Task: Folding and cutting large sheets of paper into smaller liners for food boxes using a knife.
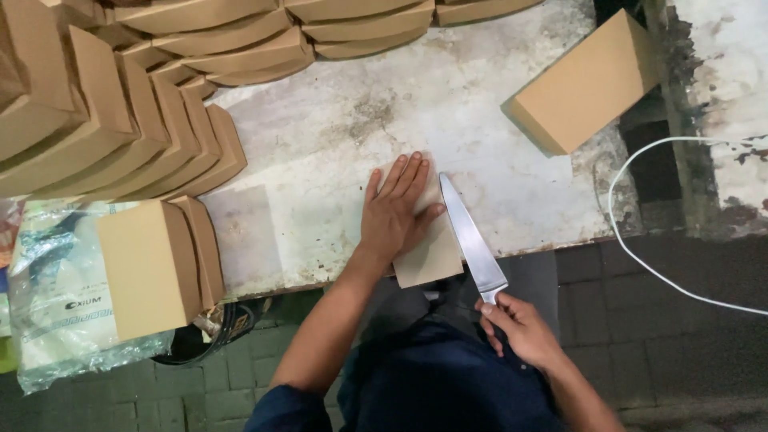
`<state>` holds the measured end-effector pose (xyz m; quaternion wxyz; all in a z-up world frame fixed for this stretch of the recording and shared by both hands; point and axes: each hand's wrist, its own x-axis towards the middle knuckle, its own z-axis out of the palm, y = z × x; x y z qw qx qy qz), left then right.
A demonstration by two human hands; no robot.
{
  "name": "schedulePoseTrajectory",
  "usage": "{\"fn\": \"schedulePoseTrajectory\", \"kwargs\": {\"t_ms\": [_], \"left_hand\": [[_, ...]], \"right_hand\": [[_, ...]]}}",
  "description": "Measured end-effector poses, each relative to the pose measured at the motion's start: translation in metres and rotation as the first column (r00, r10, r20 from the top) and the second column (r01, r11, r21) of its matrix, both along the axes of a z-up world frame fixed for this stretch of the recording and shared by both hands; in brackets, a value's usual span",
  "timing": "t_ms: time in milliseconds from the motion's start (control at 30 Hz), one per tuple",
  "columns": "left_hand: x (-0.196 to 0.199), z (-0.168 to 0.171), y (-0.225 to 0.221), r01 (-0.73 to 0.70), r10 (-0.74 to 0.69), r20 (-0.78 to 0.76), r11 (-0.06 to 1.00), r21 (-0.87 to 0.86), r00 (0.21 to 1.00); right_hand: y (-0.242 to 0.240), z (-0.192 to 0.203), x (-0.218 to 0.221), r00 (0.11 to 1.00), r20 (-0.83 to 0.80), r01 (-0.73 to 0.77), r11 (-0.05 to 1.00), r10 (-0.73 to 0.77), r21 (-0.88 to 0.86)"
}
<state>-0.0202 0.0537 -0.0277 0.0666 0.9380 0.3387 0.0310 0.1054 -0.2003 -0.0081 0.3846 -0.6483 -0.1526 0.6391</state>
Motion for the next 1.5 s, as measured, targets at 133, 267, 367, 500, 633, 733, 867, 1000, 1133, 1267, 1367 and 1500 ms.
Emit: {"fn": "schedulePoseTrajectory", "kwargs": {"t_ms": [133, 267, 367, 500, 633, 733, 867, 1000, 1133, 1267, 1367, 1500], "left_hand": [[-0.005, -0.002, 0.007, 0.05, -0.05, -0.02, 0.998, -0.044, 0.999], [-0.012, 0.004, 0.007, 0.095, -0.051, 0.227, 0.978, -0.187, 0.972], [-0.022, 0.044, 0.011, 0.164, 0.06, 0.431, 0.87, -0.465, 0.9], [-0.052, 0.043, 0.021, 0.368, 0.325, 0.707, 0.677, -0.638, 0.629], [-0.092, 0.034, 0.026, 0.245, 0.703, 0.499, 0.437, -0.865, 0.507], [-0.105, 0.045, 0.024, -0.117, 0.915, 0.249, 0.299, -0.947, 0.319], [-0.097, 0.069, 0.003, 0.604, 0.952, 0.238, 0.305, -0.736, -0.189], [-0.097, 0.068, -0.01, 0.707, 0.895, 0.319, 0.442, -0.551, -0.311], [-0.099, 0.059, -0.013, 0.744, 0.903, 0.21, 0.429, -0.513, -0.376], [-0.111, 0.051, -0.015, 0.762, 0.921, 0.246, 0.387, -0.519, -0.3], [-0.106, 0.061, -0.013, 0.675, 0.871, 0.367, 0.487, -0.554, -0.327], [-0.08, 0.062, -0.015, 0.554, 0.795, 0.542, 0.59, -0.587, -0.272]], "right_hand": [[0.001, 0.007, 0.0, 1.0, -0.001, 0.023, 1.0, -0.023, -0.02], [-0.003, 0.01, 0.0, 1.0, 0.017, -0.027, 1.0, 0.027, -0.003], [-0.008, 0.012, 0.006, 0.998, 0.067, -0.014, 1.0, 0.014, 0.007], [-0.018, 0.02, 0.027, 0.951, 0.293, -0.104, 0.995, 0.099, 0.001], [-0.003, 0.05, 0.044, 0.793, 0.504, -0.253, 0.937, 0.342, -0.239], [0.015, 0.056, 0.044, 0.531, 0.732, -0.347, 0.898, 0.427, -0.271], [0.047, 0.041, 0.051, -0.045, 0.992, -0.383, 0.915, 0.117, -0.125], [0.081, 0.032, 0.071, -0.071, 0.995, -0.416, 0.904, 0.069, -0.093], [0.093, 0.022, 0.079, -0.078, 0.995, -0.458, 0.885, 0.056, -0.086], [0.095, 0.01, 0.087, -0.07, 0.992, -0.423, 0.897, 0.109, -0.128], [0.097, 0.001, 0.091, -0.04, 0.992, -0.403, 0.906, 0.123, -0.129], [0.099, 0.01, 0.088, -0.052, 0.995, -0.409, 0.907, 0.084, -0.098]]}}
